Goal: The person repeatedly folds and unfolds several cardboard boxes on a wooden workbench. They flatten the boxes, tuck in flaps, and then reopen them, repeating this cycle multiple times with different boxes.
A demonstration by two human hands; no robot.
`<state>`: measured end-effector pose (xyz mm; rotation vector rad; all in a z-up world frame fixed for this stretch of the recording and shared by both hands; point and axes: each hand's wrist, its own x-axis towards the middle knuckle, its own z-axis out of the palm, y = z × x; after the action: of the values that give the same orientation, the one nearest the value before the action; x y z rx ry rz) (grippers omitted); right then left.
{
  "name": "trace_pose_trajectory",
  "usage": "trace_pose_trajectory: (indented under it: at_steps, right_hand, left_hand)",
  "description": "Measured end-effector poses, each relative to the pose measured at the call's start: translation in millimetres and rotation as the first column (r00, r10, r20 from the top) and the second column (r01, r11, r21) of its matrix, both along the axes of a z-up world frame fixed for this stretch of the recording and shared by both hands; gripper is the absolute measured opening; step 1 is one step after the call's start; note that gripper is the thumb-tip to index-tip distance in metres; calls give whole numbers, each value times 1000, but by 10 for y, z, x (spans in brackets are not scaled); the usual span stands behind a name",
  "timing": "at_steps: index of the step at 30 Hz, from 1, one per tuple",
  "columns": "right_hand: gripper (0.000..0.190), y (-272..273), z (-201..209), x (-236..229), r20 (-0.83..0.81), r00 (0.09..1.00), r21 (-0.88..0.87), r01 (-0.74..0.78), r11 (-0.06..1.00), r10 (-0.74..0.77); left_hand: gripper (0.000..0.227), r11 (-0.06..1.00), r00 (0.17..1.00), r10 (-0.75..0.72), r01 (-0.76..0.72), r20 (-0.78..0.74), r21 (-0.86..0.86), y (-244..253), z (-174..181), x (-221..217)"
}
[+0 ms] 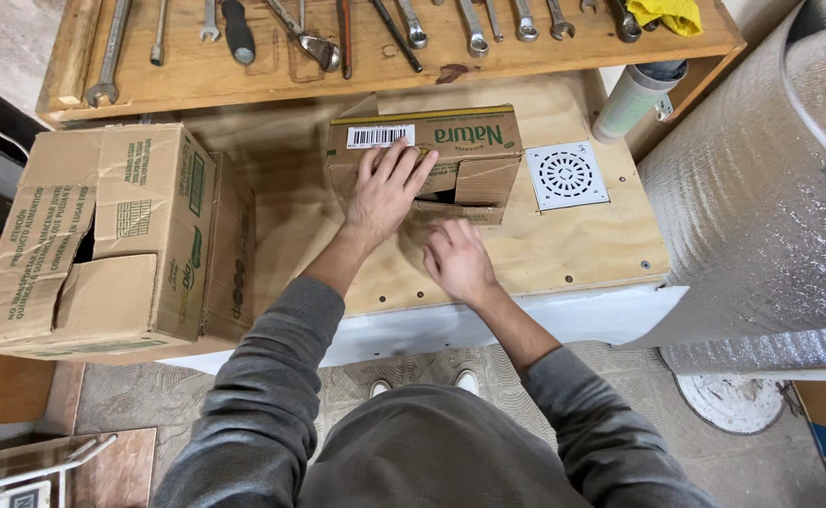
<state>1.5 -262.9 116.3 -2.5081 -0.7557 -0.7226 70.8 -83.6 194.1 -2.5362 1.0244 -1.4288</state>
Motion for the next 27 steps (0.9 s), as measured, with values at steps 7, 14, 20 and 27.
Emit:
trace_pose_trajectory:
  at_steps: [7,14,20,27]
  right_hand:
    - [29,191,-188,408,137,990,-119,57,991,-40]
    - [34,360,-632,703,24,989,-174,149,973,-147]
    - [11,325,-735,657,153,963,-264,256,930,-222]
    - [18,215,-900,512,63,989,-295,144,945,-131]
  left_hand:
    - [43,1000,997,9,-9,74,2,-15,-43,20]
    - [44,997,997,69,-70,43,19,-23,-253,41]
    - [55,996,998,63,-63,-5,58,14,-277,15]
    - [102,970,945,124,-52,-301,237,118,-300,0]
